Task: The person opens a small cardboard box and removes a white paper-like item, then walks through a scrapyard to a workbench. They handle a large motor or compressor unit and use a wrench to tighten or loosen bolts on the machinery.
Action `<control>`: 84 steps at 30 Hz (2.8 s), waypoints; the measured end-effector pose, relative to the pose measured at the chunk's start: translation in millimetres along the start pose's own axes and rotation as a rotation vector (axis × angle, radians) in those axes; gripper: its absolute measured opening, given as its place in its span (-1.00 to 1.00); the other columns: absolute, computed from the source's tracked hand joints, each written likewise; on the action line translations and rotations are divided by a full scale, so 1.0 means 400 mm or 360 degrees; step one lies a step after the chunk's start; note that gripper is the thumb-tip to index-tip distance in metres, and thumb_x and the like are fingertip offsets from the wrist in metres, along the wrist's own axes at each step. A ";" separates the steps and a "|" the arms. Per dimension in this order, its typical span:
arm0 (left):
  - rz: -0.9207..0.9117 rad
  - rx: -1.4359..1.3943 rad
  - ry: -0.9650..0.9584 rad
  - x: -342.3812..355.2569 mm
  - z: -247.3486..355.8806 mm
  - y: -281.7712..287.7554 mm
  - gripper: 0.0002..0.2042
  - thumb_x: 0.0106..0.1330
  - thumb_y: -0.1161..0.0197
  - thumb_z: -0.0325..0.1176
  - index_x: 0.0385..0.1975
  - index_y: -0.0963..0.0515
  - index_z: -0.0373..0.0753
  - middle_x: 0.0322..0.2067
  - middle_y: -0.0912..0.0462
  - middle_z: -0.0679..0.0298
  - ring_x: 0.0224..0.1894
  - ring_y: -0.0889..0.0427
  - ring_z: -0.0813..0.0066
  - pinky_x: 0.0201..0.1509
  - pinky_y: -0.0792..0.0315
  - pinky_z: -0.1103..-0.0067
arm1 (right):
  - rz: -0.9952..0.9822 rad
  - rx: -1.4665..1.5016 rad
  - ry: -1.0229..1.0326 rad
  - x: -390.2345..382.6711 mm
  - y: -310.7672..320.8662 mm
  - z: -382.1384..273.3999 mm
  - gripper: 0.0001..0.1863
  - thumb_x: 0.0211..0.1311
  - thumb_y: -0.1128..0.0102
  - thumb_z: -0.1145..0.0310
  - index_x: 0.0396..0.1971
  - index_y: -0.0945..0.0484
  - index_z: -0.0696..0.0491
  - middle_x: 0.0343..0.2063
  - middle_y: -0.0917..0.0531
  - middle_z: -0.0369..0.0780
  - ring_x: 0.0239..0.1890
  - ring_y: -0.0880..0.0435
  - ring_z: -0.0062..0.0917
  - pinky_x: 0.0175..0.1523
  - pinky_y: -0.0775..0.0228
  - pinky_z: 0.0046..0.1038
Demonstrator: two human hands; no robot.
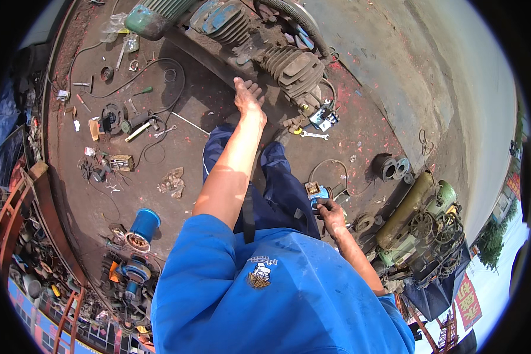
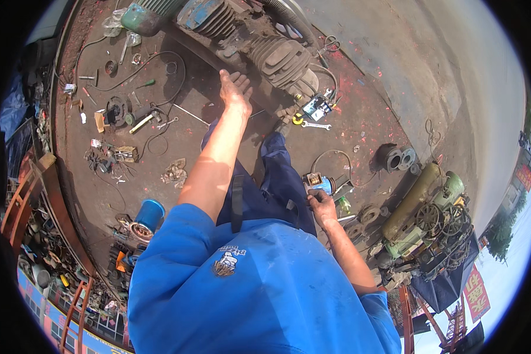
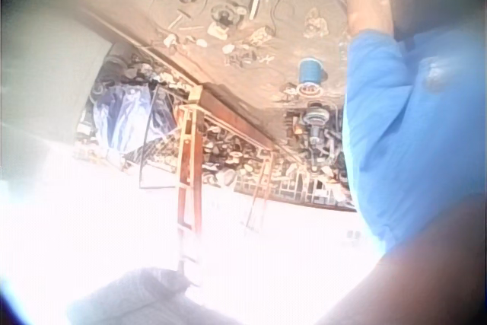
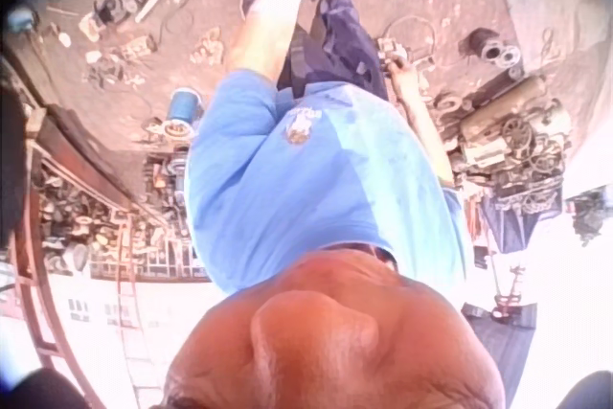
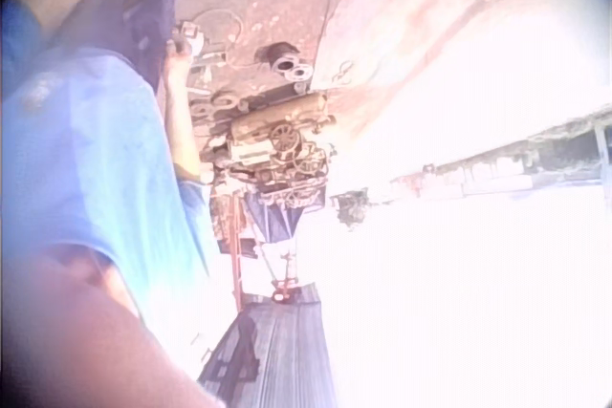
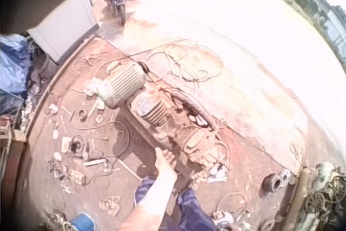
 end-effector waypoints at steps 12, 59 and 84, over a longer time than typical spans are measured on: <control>-0.0284 -0.0820 0.0026 0.028 -0.219 -0.145 -0.23 0.39 0.00 0.22 0.39 -0.16 -0.29 0.35 -0.27 0.09 0.28 -0.39 0.20 0.34 -0.32 0.31 | -0.0011 -0.0041 -0.0053 0.028 0.242 0.153 -0.68 0.34 -0.14 0.33 0.00 -0.54 0.19 -0.22 -0.72 -0.21 -0.28 -0.69 -0.53 -0.20 -0.50 -0.51; -0.0228 -0.0138 -0.0609 0.347 0.584 -0.134 -0.37 0.42 0.06 0.23 -0.02 -0.52 -0.34 -0.06 -0.63 0.11 -0.07 -0.62 0.28 0.07 -0.49 0.36 | -0.0163 -0.0294 -0.0041 0.051 -0.138 -0.101 -0.72 0.31 -0.17 0.36 -0.06 -0.57 0.20 -0.31 -0.71 -0.19 -0.33 -0.67 -0.55 -0.21 -0.49 -0.50; -0.0406 -0.0234 -0.0706 0.397 0.555 -0.153 -0.19 0.44 0.43 0.28 -0.03 -0.51 -0.45 -0.06 -0.64 0.02 0.03 -0.58 0.14 0.19 -0.42 0.25 | -0.0133 -0.0213 -0.0059 0.115 -0.080 -0.058 -0.72 0.31 -0.15 0.37 -0.07 -0.55 0.21 -0.37 -0.68 -0.24 -0.35 -0.62 -0.59 -0.22 -0.46 -0.52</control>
Point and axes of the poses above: each hand's wrist, its own x-axis towards the middle knuckle, its own y-axis out of the back of the hand, z = x × y, the point moved 7 cm from there along x, towards the middle knuckle
